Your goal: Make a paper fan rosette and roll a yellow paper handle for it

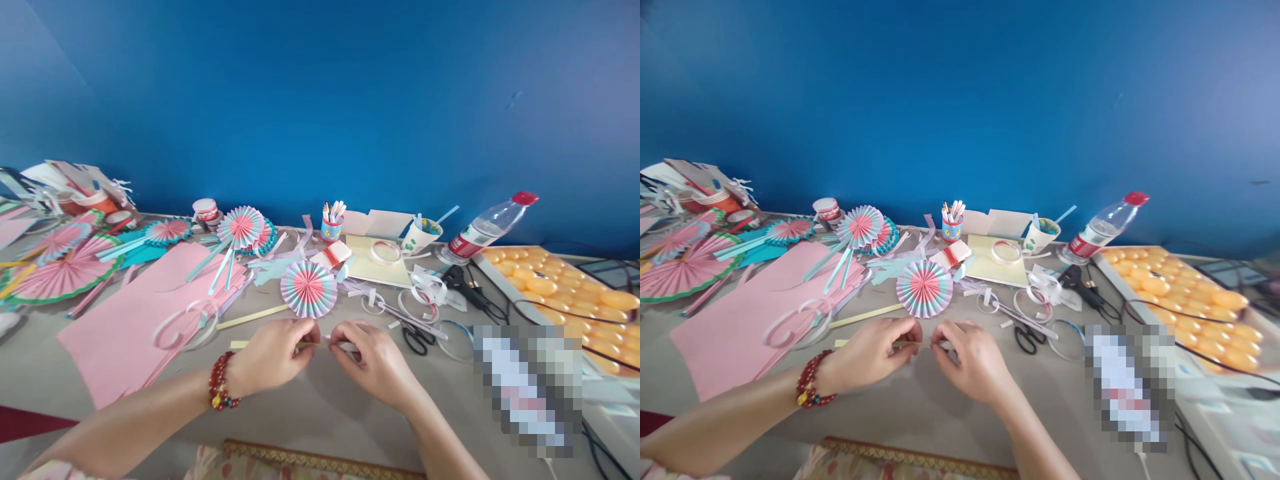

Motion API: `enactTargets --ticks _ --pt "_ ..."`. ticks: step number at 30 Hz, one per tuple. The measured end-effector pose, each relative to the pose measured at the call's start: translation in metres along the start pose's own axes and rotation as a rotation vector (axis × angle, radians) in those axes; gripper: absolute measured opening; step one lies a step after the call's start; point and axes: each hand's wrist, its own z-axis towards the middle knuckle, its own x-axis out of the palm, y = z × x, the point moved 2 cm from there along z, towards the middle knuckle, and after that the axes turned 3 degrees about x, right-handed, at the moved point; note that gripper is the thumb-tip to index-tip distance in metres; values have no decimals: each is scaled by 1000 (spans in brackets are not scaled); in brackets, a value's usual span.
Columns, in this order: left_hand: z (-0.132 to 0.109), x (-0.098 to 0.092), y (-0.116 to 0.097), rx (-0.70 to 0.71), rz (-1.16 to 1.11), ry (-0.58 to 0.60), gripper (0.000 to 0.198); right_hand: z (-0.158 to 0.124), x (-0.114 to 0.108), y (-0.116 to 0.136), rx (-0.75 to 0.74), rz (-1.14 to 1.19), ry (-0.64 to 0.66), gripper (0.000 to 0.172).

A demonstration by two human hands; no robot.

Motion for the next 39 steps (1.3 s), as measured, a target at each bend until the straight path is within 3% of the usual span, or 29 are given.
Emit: enactTargets --ticks 26,30,35,39 --pt "11 6 -5 6 -122 -64 13 -1 7 2 -64 -28 -129 10" --pt "11 6 -3 -8 -261 -60 12 0 6 4 -112 -21 -153 13" --pt "13 9 4 -83 -600 -19 10 1 6 7 -200 -20 -210 18" --pt "15 12 8 -121 -864 -6 20 2 6 8 -238 -4 -249 15"
